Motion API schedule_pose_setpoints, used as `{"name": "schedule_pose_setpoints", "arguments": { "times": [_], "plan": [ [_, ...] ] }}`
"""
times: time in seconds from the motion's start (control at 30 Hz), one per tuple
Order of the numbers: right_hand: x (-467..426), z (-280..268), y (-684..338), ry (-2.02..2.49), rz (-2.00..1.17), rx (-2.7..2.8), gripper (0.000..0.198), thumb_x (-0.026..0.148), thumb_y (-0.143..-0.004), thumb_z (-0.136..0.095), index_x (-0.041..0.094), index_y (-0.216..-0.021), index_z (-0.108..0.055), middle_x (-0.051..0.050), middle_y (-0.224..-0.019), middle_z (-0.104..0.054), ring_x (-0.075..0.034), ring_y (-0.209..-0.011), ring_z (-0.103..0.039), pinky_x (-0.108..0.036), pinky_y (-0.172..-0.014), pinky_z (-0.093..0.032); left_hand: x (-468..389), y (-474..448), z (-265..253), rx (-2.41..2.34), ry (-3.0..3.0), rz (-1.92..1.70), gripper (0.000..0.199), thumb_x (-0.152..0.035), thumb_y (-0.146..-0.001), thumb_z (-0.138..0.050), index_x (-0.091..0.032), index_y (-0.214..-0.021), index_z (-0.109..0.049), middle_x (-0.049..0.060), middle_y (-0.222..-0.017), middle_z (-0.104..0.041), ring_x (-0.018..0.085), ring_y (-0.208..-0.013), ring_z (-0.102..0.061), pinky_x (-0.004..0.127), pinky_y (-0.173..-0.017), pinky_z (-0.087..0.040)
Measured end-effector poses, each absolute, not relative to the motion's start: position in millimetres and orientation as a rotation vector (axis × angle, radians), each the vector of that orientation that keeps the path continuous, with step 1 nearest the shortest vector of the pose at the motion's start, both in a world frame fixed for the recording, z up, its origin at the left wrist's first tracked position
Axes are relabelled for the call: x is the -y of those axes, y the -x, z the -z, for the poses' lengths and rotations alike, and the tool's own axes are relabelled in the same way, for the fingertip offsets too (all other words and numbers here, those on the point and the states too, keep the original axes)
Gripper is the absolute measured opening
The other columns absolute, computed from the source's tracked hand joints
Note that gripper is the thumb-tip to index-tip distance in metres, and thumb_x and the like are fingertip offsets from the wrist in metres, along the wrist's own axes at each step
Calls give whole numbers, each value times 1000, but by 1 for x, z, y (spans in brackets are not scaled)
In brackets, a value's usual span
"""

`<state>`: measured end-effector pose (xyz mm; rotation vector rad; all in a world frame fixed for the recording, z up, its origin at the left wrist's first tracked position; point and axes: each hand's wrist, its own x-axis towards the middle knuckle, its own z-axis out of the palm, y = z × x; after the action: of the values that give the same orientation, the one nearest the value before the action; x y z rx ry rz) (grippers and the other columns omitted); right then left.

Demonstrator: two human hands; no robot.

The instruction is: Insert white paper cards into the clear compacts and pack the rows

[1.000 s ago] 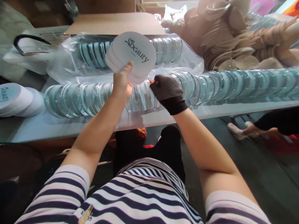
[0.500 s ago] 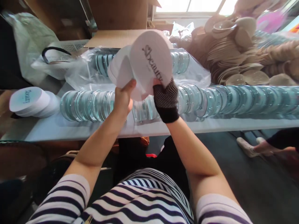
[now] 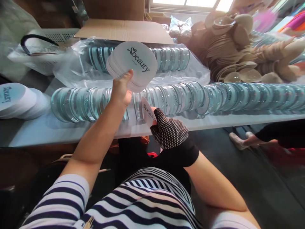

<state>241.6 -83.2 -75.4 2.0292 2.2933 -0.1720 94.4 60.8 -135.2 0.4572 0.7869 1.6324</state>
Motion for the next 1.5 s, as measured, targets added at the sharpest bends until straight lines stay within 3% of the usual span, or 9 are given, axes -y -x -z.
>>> {"name": "schedule_pose_setpoints", "arguments": {
  "times": [0.13, 0.3, 0.57, 0.87, 0.97, 1.1, 1.2, 1.3, 1.5],
  "plan": [
    [49, 85, -227, -1982, 301, -2298, 44, 30, -91, -43, 15, -131, -53, -14, -83, -73, -25, -68, -66, -30, -58, -42, -60, -95, 135, -790, -456, -1625, 41, -9, -85, -66, -19, -124, -67, 6, -125, -71, 23, -130, -57, 35, -110, -46],
    [37, 109, -219, -2056, 301, -2354, 42, 46, -97, -41, 14, -122, -54, -12, -83, -72, -24, -70, -65, -28, -60, -39, -65, -98, 146, -791, -446, -1665, 50, -25, -80, -77, -26, -129, -65, 3, -128, -70, 24, -133, -54, 37, -114, -42],
    [20, 131, -226, -2168, 226, -2521, 25, 26, -92, -43, 15, -104, -62, -10, -83, -71, -20, -72, -63, -29, -63, -40, -72, -99, 157, -872, -568, -1695, 39, -35, -82, -74, -24, -119, -69, 5, -112, -75, 22, -124, -61, 38, -110, -44],
    [31, 129, -226, -1882, 245, -2376, 24, 27, -90, -47, 19, -97, -68, -12, -92, -74, -25, -83, -69, -30, -66, -44, -66, -98, 146, -908, -531, -1663, 33, -23, -81, -76, -24, -113, -71, 6, -112, -75, 21, -125, -60, 35, -109, -45],
    [29, 128, -231, -2007, 731, -2372, 19, 26, -87, -50, 18, -96, -65, -9, -81, -73, -19, -70, -67, -27, -61, -46, -65, -100, 146, -883, -529, -1680, 32, -17, -83, -72, -20, -114, -70, 8, -114, -74, 21, -125, -60, 35, -110, -44],
    [25, 130, -230, -1938, 2094, -1963, 12, 29, -86, -54, 20, -94, -51, -2, -71, -70, -12, -44, -56, -23, -44, -41, -66, -102, 149, -889, -536, -1709, 32, -20, -81, -75, -21, -113, -70, 5, -113, -74, 21, -128, -58, 35, -112, -42],
    [26, 134, -225, -1766, 2730, -1653, 24, 34, -83, -62, 22, -92, -44, -1, -81, -72, -10, -44, -55, -21, -40, -41, -64, -104, 151, -876, -552, -1741, 29, -18, -82, -75, -18, -110, -70, 5, -115, -73, 22, -127, -59, 35, -111, -43],
    [24, 135, -222, -1783, 2842, -1556, 29, 40, -84, -65, 23, -95, -43, 1, -75, -71, -9, -41, -53, -19, -37, -38, -62, -105, 148, -871, -541, -1768, 25, -15, -85, -72, -14, -109, -68, 6, -119, -71, 21, -126, -59, 34, -109, -44],
    [-2, 119, -243, -1600, 2321, -1665, 37, 48, -79, -76, 17, -85, -56, -1, -53, -63, -12, -36, -51, -22, -32, -31, -60, -104, 140, -939, -540, -1770, 21, -7, -91, -62, -17, -109, -65, 6, -116, -72, 16, -119, -63, 34, -106, -49]
  ]
}}
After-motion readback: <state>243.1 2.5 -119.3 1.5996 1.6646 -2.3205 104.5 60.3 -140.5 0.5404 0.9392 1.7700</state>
